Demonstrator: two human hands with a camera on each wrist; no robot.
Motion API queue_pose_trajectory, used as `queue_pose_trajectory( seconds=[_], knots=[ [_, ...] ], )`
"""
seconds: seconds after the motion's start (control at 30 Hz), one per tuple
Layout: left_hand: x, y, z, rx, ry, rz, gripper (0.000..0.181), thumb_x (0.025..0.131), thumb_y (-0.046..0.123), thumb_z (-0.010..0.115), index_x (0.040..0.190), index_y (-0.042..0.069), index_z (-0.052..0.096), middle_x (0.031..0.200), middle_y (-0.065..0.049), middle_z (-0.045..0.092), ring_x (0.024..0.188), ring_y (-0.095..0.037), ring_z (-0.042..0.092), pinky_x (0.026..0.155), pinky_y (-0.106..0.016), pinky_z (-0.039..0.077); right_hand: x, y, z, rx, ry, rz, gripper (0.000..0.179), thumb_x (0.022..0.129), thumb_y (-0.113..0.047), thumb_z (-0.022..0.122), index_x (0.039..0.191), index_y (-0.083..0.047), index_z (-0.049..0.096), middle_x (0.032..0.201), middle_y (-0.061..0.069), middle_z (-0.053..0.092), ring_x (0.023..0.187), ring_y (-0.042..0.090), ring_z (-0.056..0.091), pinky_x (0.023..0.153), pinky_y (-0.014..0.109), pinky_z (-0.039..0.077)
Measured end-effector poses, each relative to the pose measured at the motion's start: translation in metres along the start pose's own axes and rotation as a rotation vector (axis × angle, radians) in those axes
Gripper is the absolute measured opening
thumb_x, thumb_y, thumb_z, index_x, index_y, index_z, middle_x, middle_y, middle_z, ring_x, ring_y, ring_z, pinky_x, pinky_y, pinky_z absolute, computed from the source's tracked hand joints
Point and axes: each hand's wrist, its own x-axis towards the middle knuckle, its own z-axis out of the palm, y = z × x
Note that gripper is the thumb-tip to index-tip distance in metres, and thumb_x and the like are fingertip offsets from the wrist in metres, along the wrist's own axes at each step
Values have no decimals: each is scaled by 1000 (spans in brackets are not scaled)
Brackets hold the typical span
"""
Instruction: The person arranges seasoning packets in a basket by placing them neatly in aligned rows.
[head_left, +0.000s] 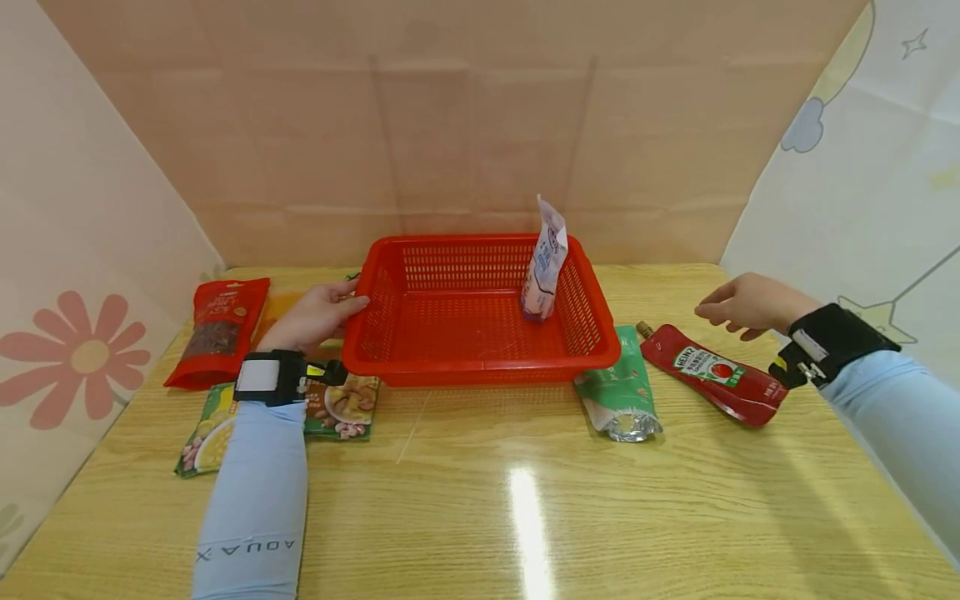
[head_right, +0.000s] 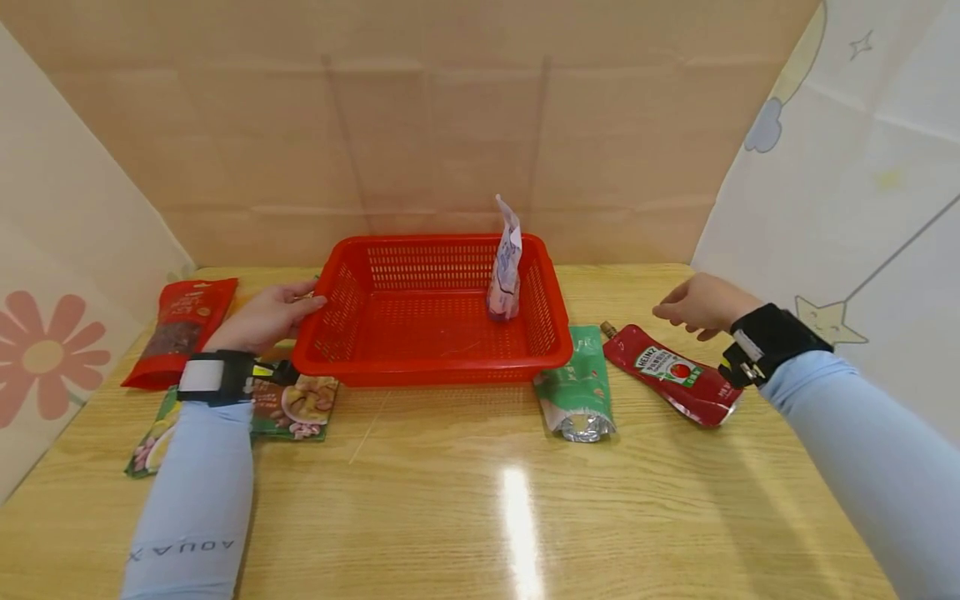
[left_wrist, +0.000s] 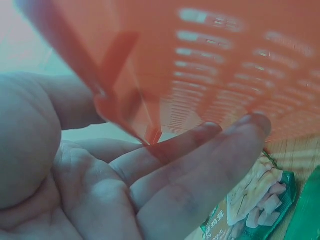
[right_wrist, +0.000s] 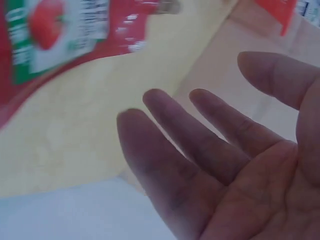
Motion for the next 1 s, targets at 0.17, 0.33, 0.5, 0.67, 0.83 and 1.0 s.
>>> queue_pose_trajectory(
  seconds=[0.17, 0.33, 0.5, 0.67, 0.83, 1.0],
  knots=[
    [0, 0, 0, 18, -5, 11, 62, 106, 24, 49, 157, 4, 21, 130, -28, 57, 97, -27, 71, 81, -42, 57, -5, 26, 12, -11, -2, 33, 68, 98, -46, 58, 130, 14, 53, 113, 35, 59, 101, 49, 59, 73, 44, 58],
    [0, 1, 1, 31, -9, 12, 62, 106, 25, 49, 157, 4, 21, 130, -28, 57, 95, -25, 71, 82, -42, 57, -10, 42, 24, -77, -9, 50, 75, 96, -51, 58, 131, 16, 50, 107, 33, 60, 90, 37, 60, 71, 43, 56],
    [0, 1, 1, 32, -6, 3, 62, 106, 25, 48, 157, 5, 21, 129, -28, 58, 94, -24, 72, 82, -41, 57, -15, 48, 36, -180, 4, 15, 82, 94, -56, 59, 130, 17, 51, 111, 35, 61, 89, 34, 60, 72, 44, 53],
    [-2, 1, 0, 55, 8, -8, 62, 105, 27, 49, 158, 8, 21, 128, -27, 59, 96, -28, 71, 84, -44, 56, -19, 47, 43, -181, -46, 7, 90, 91, -58, 62, 133, 19, 45, 102, 24, 65, 84, 26, 56, 65, 34, 47],
    [-2, 1, 0, 58, 14, -12, 63, 105, 27, 49, 158, 9, 21, 130, -27, 58, 98, -31, 71, 84, -46, 56, -20, 47, 52, -201, -54, 3, 99, 85, -60, 68, 136, 21, 40, 108, 30, 60, 82, 25, 58, 65, 33, 48],
    [-2, 2, 2, 53, 13, -17, 64, 105, 29, 50, 158, 10, 21, 129, -27, 59, 98, -30, 70, 85, -47, 55, -19, 51, 60, -159, -61, 19, 103, 81, -57, 74, 137, 21, 36, 105, 23, 59, 81, 22, 57, 65, 31, 48]
  ],
)
